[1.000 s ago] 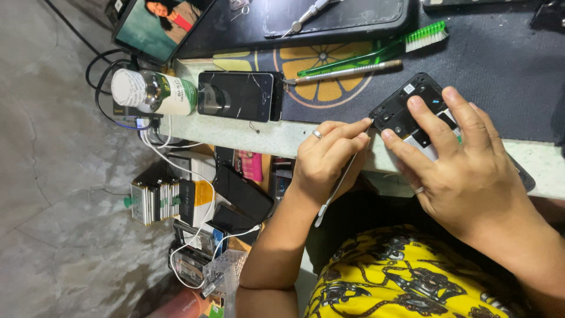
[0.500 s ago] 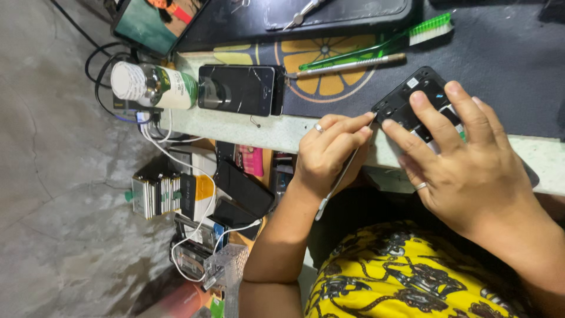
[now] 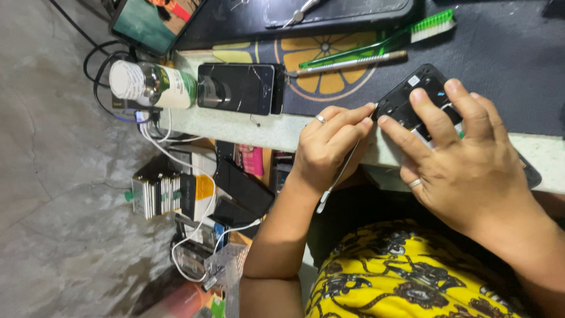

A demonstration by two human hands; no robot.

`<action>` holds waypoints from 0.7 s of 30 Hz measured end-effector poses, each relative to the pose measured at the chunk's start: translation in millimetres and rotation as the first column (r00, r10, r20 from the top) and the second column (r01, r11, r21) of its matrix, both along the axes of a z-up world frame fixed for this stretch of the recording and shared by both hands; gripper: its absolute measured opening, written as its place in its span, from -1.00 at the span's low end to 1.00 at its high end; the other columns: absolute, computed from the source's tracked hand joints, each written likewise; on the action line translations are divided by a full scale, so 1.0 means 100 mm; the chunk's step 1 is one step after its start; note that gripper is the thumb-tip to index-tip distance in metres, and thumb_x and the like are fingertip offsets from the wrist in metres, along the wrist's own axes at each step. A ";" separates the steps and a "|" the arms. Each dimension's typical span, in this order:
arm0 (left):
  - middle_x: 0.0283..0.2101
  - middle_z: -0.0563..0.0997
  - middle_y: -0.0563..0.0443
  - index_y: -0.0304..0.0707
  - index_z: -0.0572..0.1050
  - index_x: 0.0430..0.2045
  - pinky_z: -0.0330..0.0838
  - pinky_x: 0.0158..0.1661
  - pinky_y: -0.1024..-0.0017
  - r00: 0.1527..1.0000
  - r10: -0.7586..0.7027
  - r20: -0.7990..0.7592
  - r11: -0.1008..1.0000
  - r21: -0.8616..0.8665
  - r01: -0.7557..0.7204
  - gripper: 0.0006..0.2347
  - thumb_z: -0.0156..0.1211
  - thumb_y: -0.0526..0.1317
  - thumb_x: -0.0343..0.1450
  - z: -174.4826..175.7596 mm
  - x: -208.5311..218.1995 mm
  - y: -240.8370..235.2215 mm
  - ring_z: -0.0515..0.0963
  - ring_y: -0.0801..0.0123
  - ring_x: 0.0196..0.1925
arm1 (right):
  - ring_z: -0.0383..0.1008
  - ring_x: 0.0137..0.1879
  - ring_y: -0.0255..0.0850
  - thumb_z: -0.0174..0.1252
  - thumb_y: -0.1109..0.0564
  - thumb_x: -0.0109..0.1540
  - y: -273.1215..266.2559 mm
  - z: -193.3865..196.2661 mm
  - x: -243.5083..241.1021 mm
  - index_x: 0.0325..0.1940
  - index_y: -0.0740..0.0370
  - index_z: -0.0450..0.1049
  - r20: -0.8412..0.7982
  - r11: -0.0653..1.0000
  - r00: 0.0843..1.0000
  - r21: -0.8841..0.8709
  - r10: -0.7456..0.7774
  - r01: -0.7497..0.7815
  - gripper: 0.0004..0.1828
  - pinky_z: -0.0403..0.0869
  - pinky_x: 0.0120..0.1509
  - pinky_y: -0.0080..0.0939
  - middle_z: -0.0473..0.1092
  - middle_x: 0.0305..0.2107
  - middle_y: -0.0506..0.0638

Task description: The person uses a metal spudger to pry open a smartphone back cover and remove the battery. They then use a screwdriver to remove screws from the phone frame and continue prying the casing apart.

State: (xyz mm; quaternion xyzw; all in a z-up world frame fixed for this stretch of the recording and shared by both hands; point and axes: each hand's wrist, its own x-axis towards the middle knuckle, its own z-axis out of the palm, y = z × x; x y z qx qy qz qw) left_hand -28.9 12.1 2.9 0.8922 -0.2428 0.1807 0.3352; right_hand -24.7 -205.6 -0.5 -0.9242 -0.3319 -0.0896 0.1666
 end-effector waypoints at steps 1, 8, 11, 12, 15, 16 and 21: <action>-0.04 0.64 -0.18 -0.43 0.52 -0.30 0.57 -0.17 0.32 1.000 -0.022 -0.006 1.000 -0.005 0.022 -0.87 0.35 -0.50 0.36 0.01 0.02 0.01 0.65 0.07 -0.17 | 0.08 0.45 0.10 0.32 -0.04 0.09 0.00 0.00 0.01 0.28 -0.17 0.52 -0.003 1.000 1.000 0.001 -0.008 0.008 -0.38 0.24 0.52 0.14 0.23 0.29 0.03; -0.06 0.65 -0.18 -0.41 0.51 -0.33 0.56 -0.19 0.31 0.999 -0.035 -0.022 0.998 0.050 0.036 -0.86 0.34 -0.52 0.35 0.03 0.03 0.07 0.65 0.06 -0.17 | 0.10 0.46 0.11 0.32 -0.02 0.10 -0.01 -0.04 0.02 0.21 -0.09 0.52 -0.018 1.000 1.000 0.020 -0.013 0.013 -0.44 0.27 0.52 0.17 0.26 0.28 0.05; -0.07 0.65 -0.18 -0.42 0.50 -0.32 0.56 -0.22 0.34 0.999 -0.030 -0.035 0.999 -0.019 0.030 -0.85 0.36 -0.52 0.35 0.02 -0.02 0.11 0.65 0.07 -0.18 | 0.10 0.52 0.08 0.31 0.00 0.16 -0.01 -0.02 -0.01 0.18 0.02 0.48 -0.081 0.998 0.997 0.057 -0.015 0.020 -0.51 0.27 0.59 0.15 0.26 0.32 0.01; -0.07 0.65 -0.19 -0.43 0.50 -0.31 0.56 -0.23 0.36 0.998 -0.048 -0.035 0.997 -0.070 0.045 -0.84 0.36 -0.53 0.35 0.02 0.03 0.11 0.65 0.08 -0.19 | 0.09 0.55 0.06 0.30 0.01 0.19 -0.01 -0.01 0.01 0.17 0.06 0.47 -0.098 0.997 0.995 0.068 -0.035 0.041 -0.54 0.27 0.62 0.14 0.25 0.34 -0.01; -0.07 0.64 -0.22 -0.42 0.50 -0.30 0.57 -0.24 0.39 0.996 -0.086 -0.035 0.986 -0.147 0.080 -0.83 0.37 -0.54 0.35 0.03 0.03 0.10 0.66 0.12 -0.20 | 0.12 0.45 0.04 0.32 0.00 0.16 -0.01 0.01 0.03 0.28 -0.03 0.51 0.014 1.000 1.000 -0.009 -0.027 0.027 -0.43 0.30 0.51 0.08 0.27 0.28 -0.02; -0.07 0.64 -0.21 -0.42 0.50 -0.30 0.56 -0.24 0.38 0.995 -0.088 -0.036 0.988 -0.130 0.083 -0.82 0.38 -0.53 0.35 0.03 0.00 0.10 0.65 0.11 -0.20 | 0.12 0.44 0.06 0.31 0.00 0.14 -0.02 0.01 0.02 0.28 -0.08 0.52 0.007 1.000 1.000 0.002 -0.019 0.019 -0.41 0.29 0.50 0.10 0.26 0.27 0.00; -0.05 0.63 -0.21 -0.44 0.51 -0.26 0.57 -0.20 0.36 0.994 -0.101 -0.039 0.990 -0.101 0.097 -0.80 0.38 -0.52 0.32 0.04 -0.03 0.12 0.65 0.07 -0.17 | 0.11 0.43 0.09 0.32 -0.02 0.07 0.02 0.05 0.03 0.24 -0.19 0.53 -0.014 1.000 1.000 0.008 -0.016 0.016 -0.40 0.27 0.48 0.13 0.26 0.26 0.01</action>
